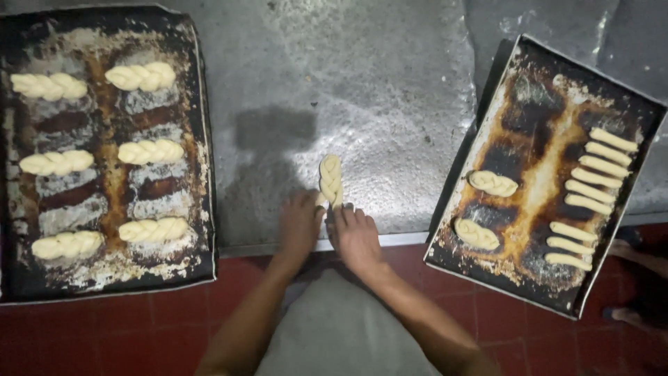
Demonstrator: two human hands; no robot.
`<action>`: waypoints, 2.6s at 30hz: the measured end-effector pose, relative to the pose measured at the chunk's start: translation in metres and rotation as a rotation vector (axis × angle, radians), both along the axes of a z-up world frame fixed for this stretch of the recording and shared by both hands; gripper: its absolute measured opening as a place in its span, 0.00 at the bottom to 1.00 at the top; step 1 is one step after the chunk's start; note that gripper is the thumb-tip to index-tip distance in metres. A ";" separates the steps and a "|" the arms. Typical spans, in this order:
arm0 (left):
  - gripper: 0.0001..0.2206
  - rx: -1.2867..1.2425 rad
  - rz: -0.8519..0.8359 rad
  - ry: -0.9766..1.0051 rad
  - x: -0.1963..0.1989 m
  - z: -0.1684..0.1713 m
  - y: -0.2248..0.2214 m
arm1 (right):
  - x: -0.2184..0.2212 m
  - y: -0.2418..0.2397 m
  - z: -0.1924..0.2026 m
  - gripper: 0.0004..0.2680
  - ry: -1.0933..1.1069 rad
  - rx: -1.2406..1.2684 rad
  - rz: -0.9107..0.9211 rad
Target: Braiding strips of dough and placing the finished shapes onto baking trays in a bakery production area.
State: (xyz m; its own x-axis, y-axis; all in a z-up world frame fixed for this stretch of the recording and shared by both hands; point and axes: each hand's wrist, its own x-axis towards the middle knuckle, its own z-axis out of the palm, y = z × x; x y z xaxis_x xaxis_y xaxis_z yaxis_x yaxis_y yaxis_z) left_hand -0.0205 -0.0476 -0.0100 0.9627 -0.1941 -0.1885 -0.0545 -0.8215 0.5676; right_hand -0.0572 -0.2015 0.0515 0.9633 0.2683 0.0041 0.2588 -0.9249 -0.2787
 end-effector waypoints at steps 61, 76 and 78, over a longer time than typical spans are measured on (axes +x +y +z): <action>0.15 0.059 -0.541 0.016 0.106 0.078 -0.368 | 0.042 -0.422 0.028 0.28 0.174 0.433 -0.383; 0.22 0.102 -0.538 0.067 0.128 0.077 -0.422 | 0.028 -0.467 0.036 0.26 -0.004 0.490 -0.613; 0.22 -0.051 -0.518 -0.047 0.125 0.080 -0.446 | 0.017 -0.519 0.018 0.21 -0.005 0.565 -0.874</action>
